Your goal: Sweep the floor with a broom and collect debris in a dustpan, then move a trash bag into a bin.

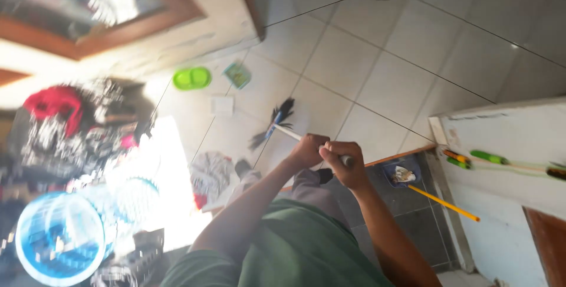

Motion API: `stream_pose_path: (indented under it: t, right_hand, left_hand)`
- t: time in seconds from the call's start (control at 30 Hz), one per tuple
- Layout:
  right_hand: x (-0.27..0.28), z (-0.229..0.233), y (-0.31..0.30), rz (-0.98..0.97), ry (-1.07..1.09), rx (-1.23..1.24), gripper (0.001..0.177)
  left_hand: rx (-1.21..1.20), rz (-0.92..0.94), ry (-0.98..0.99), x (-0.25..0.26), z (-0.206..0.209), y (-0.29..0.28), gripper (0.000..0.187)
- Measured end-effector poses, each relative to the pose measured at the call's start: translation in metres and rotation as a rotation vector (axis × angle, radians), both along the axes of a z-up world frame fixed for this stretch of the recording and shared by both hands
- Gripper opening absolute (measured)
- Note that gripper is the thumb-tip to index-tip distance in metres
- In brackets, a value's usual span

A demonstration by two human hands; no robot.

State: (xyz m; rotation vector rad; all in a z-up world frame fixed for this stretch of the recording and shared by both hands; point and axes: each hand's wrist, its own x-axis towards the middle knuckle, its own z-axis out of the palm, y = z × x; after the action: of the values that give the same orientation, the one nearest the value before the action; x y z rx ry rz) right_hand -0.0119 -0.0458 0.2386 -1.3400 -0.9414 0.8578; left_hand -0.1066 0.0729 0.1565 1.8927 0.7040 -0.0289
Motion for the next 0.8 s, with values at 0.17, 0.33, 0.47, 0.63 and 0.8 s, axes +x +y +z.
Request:
stream_pose_path:
  t: [0.17,0.33,0.47,0.63,0.8]
  right_hand:
    - [-0.072,-0.002,0.062,0.132,0.16,0.188,0.046]
    - [-0.168,0.001,0.13,0.18,0.199,0.229,0.044]
    - [-0.236,-0.003,0.179,0.211,0.181,0.204,0.044]
    - [-0.319,0.002,0.234,0.331,0.097,0.278,0.044]
    - [-0.391,-0.025,0.286,0.414,-0.109,0.118,0.04]
  left_hand:
    - [0.117,0.069,0.017,-0.091,-0.01,0.055,0.028]
    - [0.139,0.122,0.045,-0.193,-0.005,0.118,0.031]
    - [0.158,0.249,-0.027,-0.267,-0.004,0.159,0.023]
    - [0.191,0.478,-0.146,-0.354,-0.018,0.195,0.023]
    - [0.47,0.779,-0.232,-0.43,-0.054,0.234,0.026]
